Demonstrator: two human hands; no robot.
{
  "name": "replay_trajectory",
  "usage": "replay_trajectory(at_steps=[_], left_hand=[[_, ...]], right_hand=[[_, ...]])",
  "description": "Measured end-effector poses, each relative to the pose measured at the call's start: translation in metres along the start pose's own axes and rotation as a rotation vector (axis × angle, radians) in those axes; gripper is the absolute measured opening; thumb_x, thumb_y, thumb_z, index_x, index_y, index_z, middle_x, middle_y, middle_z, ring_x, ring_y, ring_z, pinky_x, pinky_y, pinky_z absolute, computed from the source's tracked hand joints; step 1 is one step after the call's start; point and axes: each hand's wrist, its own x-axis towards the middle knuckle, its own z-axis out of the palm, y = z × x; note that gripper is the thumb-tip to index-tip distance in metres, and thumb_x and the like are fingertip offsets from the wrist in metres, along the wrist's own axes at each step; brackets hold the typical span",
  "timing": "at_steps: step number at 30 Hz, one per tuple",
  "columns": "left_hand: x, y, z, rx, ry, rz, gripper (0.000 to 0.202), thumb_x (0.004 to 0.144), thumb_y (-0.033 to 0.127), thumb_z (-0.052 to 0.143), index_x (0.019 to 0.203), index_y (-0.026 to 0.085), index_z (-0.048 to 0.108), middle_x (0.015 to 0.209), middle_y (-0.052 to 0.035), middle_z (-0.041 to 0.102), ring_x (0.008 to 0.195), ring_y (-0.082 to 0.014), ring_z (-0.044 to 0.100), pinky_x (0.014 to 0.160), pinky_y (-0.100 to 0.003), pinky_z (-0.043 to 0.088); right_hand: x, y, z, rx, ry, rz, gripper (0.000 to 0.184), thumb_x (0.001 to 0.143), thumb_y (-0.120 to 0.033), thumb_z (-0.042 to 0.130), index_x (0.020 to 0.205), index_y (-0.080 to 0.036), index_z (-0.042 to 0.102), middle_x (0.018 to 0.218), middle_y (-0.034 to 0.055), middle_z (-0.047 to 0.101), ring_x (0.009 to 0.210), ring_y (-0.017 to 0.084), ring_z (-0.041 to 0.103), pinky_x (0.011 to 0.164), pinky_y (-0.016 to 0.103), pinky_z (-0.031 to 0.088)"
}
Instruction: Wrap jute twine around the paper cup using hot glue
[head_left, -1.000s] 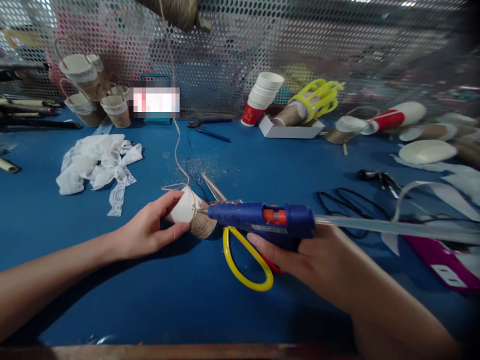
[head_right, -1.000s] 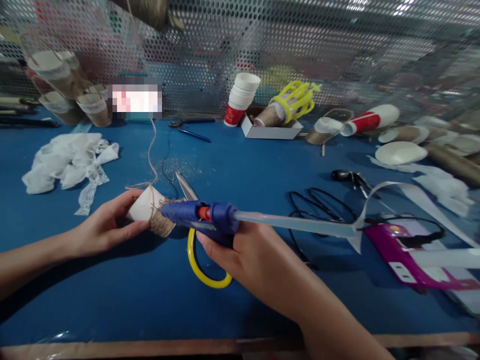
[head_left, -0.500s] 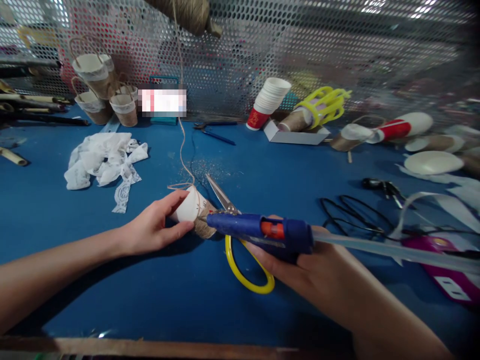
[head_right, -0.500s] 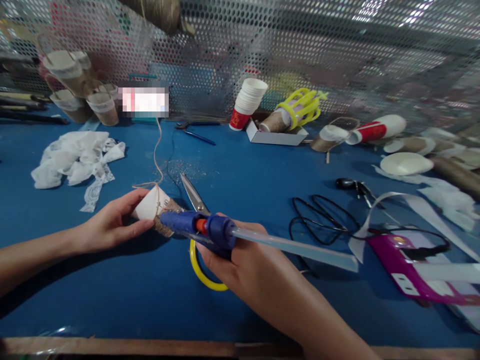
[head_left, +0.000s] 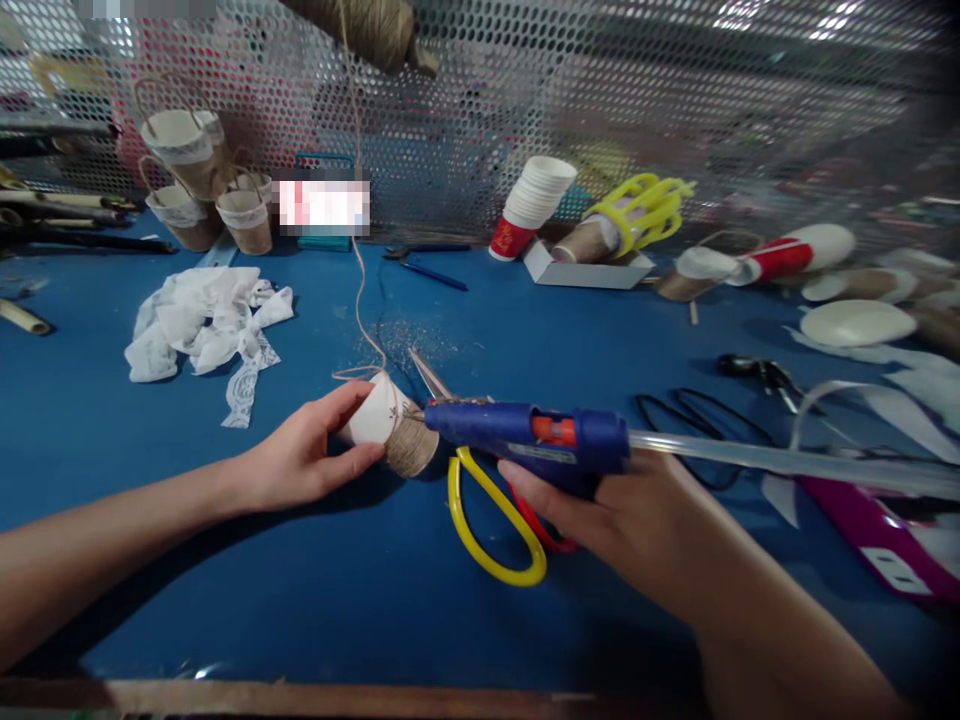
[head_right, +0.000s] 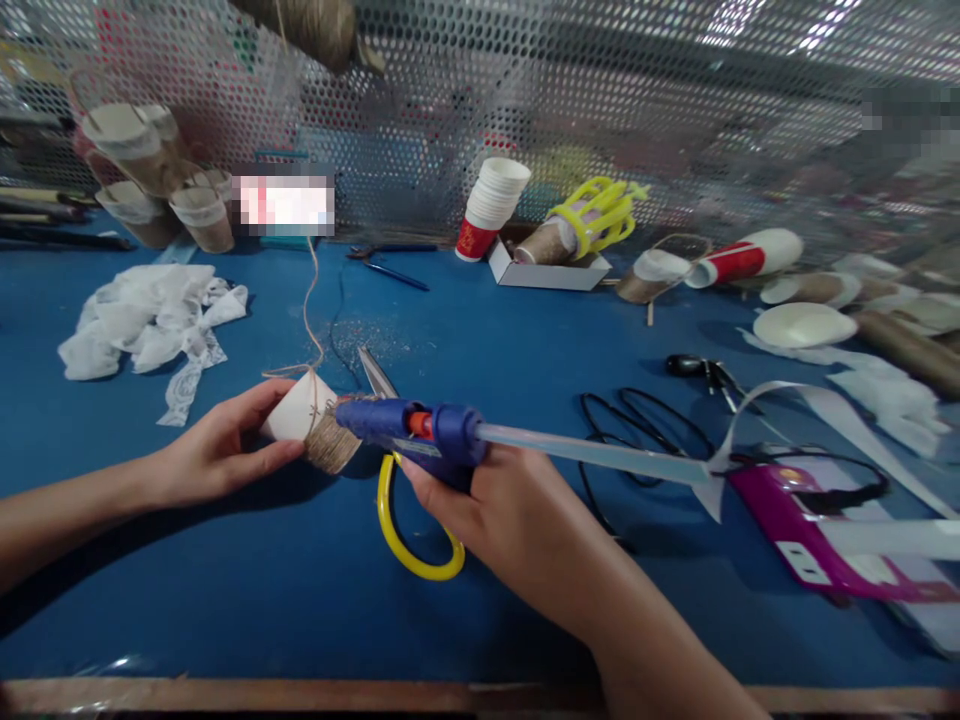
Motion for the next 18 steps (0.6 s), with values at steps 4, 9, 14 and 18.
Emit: replay_trajectory(at_steps=[4,9,14,18], left_hand=[[-0.001,-0.002,0.0,0.015,-0.001,-0.005,0.034,0.081,0.023,0.051,0.112,0.012,0.043,0.097,-0.0078,0.056,0.079,-0.0146,0.054,0.069,-0.024,0.046],[-0.002,-0.003,0.0,-0.023,-0.008,0.001,0.036,0.081,0.021,0.051,0.114,0.012,0.041,0.1,-0.0084,0.056,0.082,-0.0149,0.055,0.07,-0.023,0.047],[0.0,-0.002,0.0,-0.036,0.002,-0.002,0.035,0.08,0.02,0.052,0.113,0.012,0.042,0.1,-0.0083,0.056,0.081,-0.0146,0.056,0.069,-0.022,0.047],[0.0,-0.001,0.001,-0.046,0.008,-0.024,0.034,0.08,0.021,0.052,0.111,0.012,0.042,0.098,-0.0079,0.057,0.083,-0.0152,0.056,0.07,-0.022,0.047]], right_hand=[[0.003,0.001,0.001,0.023,-0.004,0.05,0.041,0.081,-0.038,0.043,0.046,-0.018,0.051,0.039,-0.0015,0.046,0.037,0.01,0.043,0.039,0.024,0.035],[0.003,0.007,0.003,0.039,-0.004,0.052,0.037,0.08,-0.038,0.046,0.05,-0.018,0.053,0.044,-0.0015,0.047,0.041,0.009,0.043,0.04,0.023,0.034],[0.009,0.009,0.004,0.046,0.046,-0.015,0.028,0.078,-0.033,0.048,0.056,-0.018,0.055,0.051,-0.001,0.052,0.046,0.01,0.046,0.047,0.024,0.039],[0.015,0.011,0.005,0.07,0.127,-0.038,0.014,0.073,-0.03,0.055,0.065,-0.019,0.058,0.056,0.0001,0.058,0.05,0.013,0.05,0.051,0.026,0.041]])
